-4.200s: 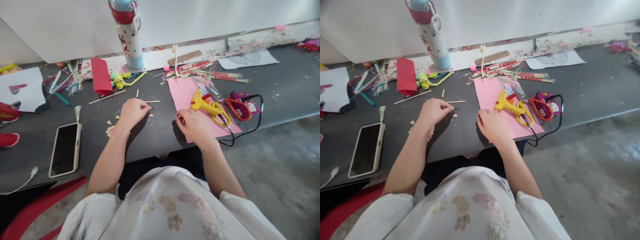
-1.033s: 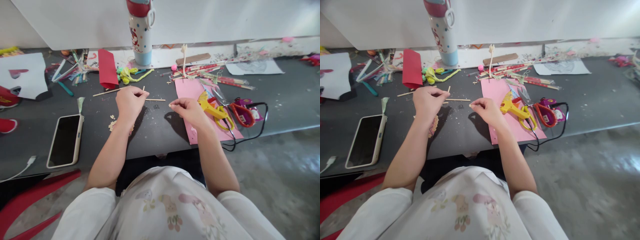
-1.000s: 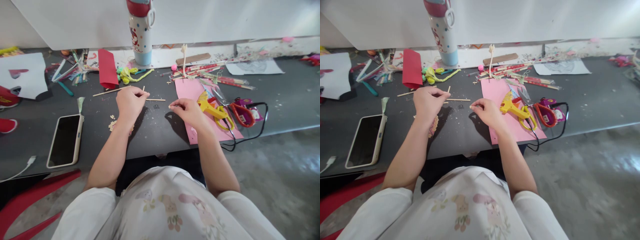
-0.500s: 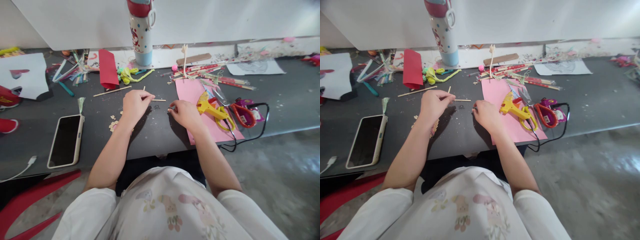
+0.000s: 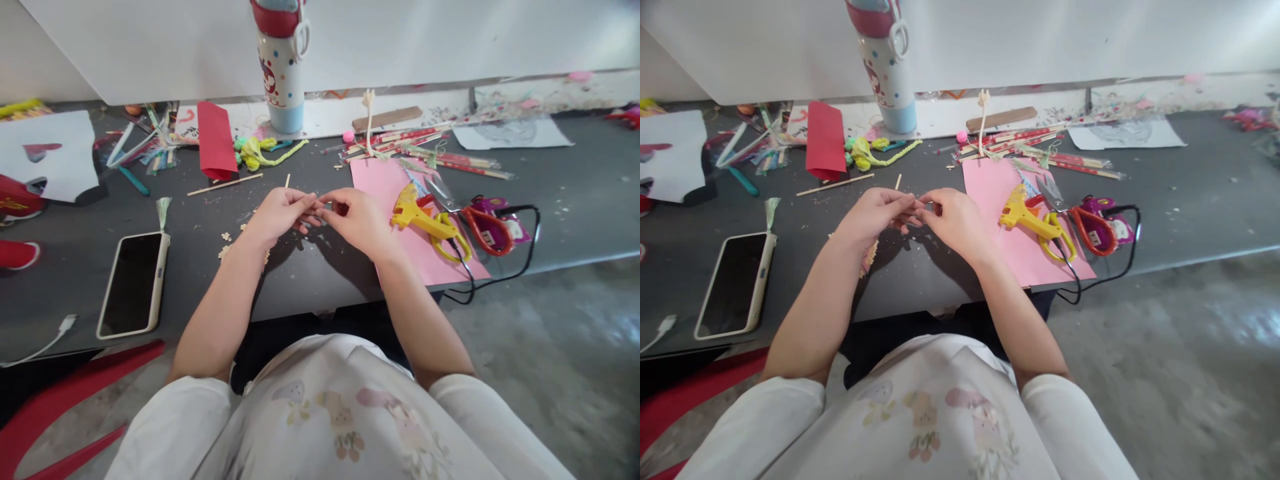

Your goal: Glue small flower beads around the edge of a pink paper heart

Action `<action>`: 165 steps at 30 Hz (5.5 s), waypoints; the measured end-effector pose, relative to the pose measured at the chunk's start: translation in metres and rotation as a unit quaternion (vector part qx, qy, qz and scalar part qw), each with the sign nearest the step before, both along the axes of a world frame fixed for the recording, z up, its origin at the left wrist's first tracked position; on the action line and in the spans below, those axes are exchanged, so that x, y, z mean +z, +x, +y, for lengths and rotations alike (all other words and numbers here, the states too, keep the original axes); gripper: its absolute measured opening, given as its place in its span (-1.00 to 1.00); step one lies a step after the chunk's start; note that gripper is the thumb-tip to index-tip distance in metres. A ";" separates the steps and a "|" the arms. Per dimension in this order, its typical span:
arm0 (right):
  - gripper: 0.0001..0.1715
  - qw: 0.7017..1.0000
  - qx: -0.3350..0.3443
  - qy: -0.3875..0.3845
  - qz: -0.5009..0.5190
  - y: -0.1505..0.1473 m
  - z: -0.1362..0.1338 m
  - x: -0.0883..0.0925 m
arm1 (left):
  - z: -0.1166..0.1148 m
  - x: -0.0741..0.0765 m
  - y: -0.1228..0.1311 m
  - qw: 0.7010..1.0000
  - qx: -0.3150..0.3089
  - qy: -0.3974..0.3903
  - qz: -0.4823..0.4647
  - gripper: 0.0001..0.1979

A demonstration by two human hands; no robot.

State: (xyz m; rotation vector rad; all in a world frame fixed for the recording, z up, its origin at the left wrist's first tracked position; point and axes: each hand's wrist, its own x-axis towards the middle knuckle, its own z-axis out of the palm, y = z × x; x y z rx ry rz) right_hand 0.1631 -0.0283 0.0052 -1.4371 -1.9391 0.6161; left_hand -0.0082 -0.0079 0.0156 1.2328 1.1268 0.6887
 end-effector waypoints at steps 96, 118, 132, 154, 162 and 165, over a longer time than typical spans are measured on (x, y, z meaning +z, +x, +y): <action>-0.86 0.961 -0.055 -0.096 0.253 0.015 -0.012 -0.008 | 0.002 -0.004 -0.003 0.992 -0.049 0.085 0.079 -0.66; -0.74 0.952 -0.070 -0.123 0.271 0.003 -0.013 -0.013 | 0.001 -0.010 0.000 0.998 -0.003 -0.005 -0.070 -0.65; -0.78 0.967 -0.053 -0.101 0.229 0.001 -0.013 -0.012 | 0.001 -0.009 0.000 0.996 0.021 -0.026 -0.077 -0.61; -0.84 0.998 0.010 -0.057 -0.002 -0.007 -0.008 0.013 | 0.031 -0.001 -0.082 0.800 0.204 0.141 0.546 -0.59; -0.85 0.998 0.007 -0.061 -0.018 -0.008 -0.005 0.006 | 0.037 -0.006 -0.092 0.820 0.220 0.132 0.512 -0.58; -0.85 0.998 0.003 -0.060 -0.014 -0.007 -0.004 0.005 | 0.040 -0.010 -0.095 0.809 0.229 0.148 0.520 -0.52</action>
